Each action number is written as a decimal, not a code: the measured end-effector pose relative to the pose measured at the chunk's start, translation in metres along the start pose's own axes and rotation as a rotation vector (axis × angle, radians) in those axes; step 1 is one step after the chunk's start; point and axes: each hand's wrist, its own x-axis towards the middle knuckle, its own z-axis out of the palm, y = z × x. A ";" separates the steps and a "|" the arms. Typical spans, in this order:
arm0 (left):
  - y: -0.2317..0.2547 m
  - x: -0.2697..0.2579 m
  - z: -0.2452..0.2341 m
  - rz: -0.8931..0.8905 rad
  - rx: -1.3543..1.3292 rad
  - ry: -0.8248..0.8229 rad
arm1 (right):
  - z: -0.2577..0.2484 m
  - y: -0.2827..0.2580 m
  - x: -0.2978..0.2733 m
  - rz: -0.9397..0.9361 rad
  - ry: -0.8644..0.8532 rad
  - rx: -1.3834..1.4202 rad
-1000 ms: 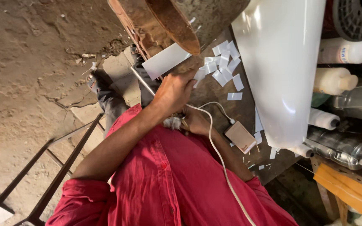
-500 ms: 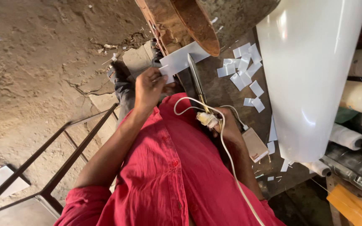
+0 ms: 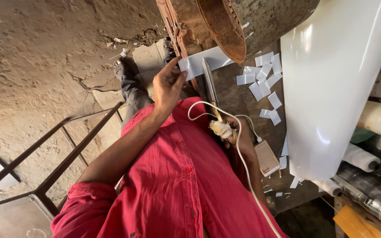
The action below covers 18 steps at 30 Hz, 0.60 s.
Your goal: The person uses shears to cut a white plastic sheet into small rectangular pieces. The cut pieces accumulate on the work surface. Another person briefly approaches and collects some of the cut pieces.
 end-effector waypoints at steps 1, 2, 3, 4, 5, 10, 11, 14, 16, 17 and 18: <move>0.001 0.000 -0.001 -0.011 0.012 0.002 | -0.002 0.002 -0.003 0.022 0.044 -0.004; 0.003 0.000 -0.002 -0.022 0.024 0.003 | -0.003 0.004 -0.006 0.044 0.091 -0.007; 0.005 -0.001 -0.002 -0.034 0.036 0.003 | -0.005 0.006 -0.011 0.065 0.137 -0.011; 0.008 -0.002 -0.003 -0.032 0.039 0.003 | -0.008 0.008 -0.015 0.068 0.144 0.009; 0.010 -0.003 -0.002 -0.030 0.042 0.002 | -0.012 0.010 -0.021 0.070 0.150 0.029; 0.021 -0.002 -0.003 -0.032 0.011 -0.002 | -0.040 0.017 -0.033 0.047 -0.050 -0.125; 0.022 -0.002 -0.004 -0.034 0.022 0.000 | -0.043 0.019 -0.031 0.093 -0.081 -0.180; 0.024 -0.003 -0.007 -0.031 0.033 0.000 | -0.041 0.027 -0.024 0.214 -0.036 -0.183; 0.024 -0.005 -0.007 -0.024 0.035 0.001 | -0.034 0.033 -0.015 0.219 -0.020 -0.218; 0.024 -0.005 -0.007 -0.019 0.038 0.004 | -0.029 0.036 -0.007 0.186 -0.043 -0.279; 0.024 -0.005 -0.007 -0.012 0.039 0.007 | -0.024 0.039 0.002 0.151 -0.066 -0.342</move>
